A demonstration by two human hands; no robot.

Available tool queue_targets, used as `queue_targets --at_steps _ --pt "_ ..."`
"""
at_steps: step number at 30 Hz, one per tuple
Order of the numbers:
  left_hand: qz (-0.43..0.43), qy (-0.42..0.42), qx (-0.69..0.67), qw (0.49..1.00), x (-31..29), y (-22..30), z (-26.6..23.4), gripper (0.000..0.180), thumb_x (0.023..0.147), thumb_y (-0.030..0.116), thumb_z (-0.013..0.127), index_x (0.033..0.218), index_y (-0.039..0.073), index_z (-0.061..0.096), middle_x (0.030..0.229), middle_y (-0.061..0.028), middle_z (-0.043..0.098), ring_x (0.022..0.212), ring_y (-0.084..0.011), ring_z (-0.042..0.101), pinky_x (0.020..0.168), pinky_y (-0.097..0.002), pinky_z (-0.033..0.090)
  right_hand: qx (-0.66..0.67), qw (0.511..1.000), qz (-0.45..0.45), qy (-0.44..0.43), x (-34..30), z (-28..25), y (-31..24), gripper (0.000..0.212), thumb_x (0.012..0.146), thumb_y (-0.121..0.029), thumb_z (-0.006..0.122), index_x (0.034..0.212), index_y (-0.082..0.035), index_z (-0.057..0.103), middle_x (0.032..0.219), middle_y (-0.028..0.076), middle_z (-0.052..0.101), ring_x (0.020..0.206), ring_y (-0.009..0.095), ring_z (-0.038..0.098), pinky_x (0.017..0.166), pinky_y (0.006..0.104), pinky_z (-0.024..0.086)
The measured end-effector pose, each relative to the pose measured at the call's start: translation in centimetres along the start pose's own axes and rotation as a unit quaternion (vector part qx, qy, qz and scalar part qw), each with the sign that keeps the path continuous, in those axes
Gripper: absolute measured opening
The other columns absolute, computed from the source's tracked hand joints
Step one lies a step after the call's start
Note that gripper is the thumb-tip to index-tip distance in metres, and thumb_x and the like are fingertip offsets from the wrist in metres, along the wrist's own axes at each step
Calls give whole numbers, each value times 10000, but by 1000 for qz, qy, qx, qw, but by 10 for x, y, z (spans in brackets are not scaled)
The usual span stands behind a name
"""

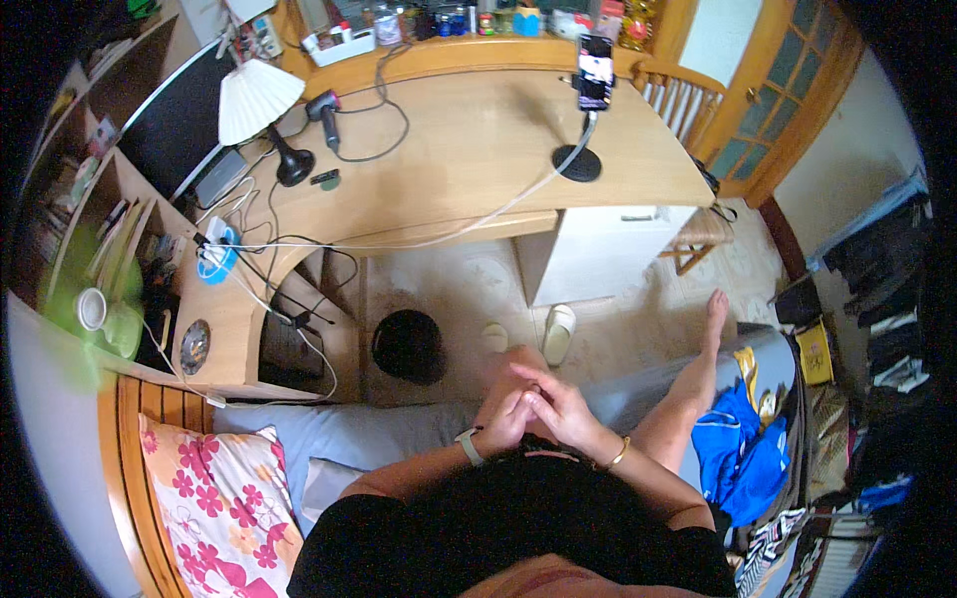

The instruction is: The person picks up a pair of shorts and a polo shirt from the floor, lays them out on a bed, and folds them.

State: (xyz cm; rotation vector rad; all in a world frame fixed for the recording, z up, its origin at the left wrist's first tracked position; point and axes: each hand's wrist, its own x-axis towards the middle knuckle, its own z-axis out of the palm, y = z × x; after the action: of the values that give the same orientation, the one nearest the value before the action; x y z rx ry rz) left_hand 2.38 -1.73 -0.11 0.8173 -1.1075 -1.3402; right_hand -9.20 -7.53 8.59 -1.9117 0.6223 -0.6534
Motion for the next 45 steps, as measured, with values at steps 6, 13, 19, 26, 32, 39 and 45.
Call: queue_targets --at_steps 6,13,19,26,32,39,45 --pt "-133 68 -27 988 -6 42 -33 338 919 282 325 1103 17 424 1017 -58 478 937 -139 457 801 -281 398 164 981 32 -96 47 24 -8 394 880 -138 409 1252 -25 350 1154 112 507 1010 176 496 865 287 395" --pt "35 132 126 982 11 70 -52 431 910 201 368 1265 -32 291 1160 -117 462 1037 -166 462 902 -280 359 184 982 -38 -18 91 25 -33 679 854 -511 335 1334 -61 169 1235 168 412 806 127 541 697 242 456" --pt "81 74 17 994 47 112 -32 381 891 90 408 1246 -18 322 1205 -101 456 1072 -164 462 865 -285 388 244 963 -104 40 95 -1 -43 811 799 -612 335 1357 -126 3 1331 202 254 751 181 577 610 253 480" --pt "78 139 31 987 45 112 -5 282 873 56 441 1135 -48 442 1045 -99 546 958 -149 525 856 -258 405 258 958 -125 32 75 -6 -39 874 766 -640 368 1356 -123 -18 1332 212 242 807 220 572 667 297 491" --pt "52 163 -20 985 52 99 19 232 891 92 410 1041 -59 503 930 -84 581 848 -133 545 769 -233 437 209 968 -118 72 48 -18 -35 907 755 -627 419 1356 -100 -11 1336 216 236 901 196 538 701 265 470" --pt "-6 114 -41 993 61 84 44 362 908 242 370 1026 -71 508 943 -104 582 832 -146 560 748 -244 437 283 943 -112 134 14 -37 -23 906 750 -644 401 1358 -115 -14 1323 212 268 916 186 528 686 254 476" --pt "21 74 45 996 63 91 70 233 860 60 459 1056 -55 511 950 -81 587 868 -112 544 770 -222 431 333 924 -130 138 3 -52 -19 885 768 -644 359 1355 -107 -29 1308 238 283 816 245 587 667 289 491"
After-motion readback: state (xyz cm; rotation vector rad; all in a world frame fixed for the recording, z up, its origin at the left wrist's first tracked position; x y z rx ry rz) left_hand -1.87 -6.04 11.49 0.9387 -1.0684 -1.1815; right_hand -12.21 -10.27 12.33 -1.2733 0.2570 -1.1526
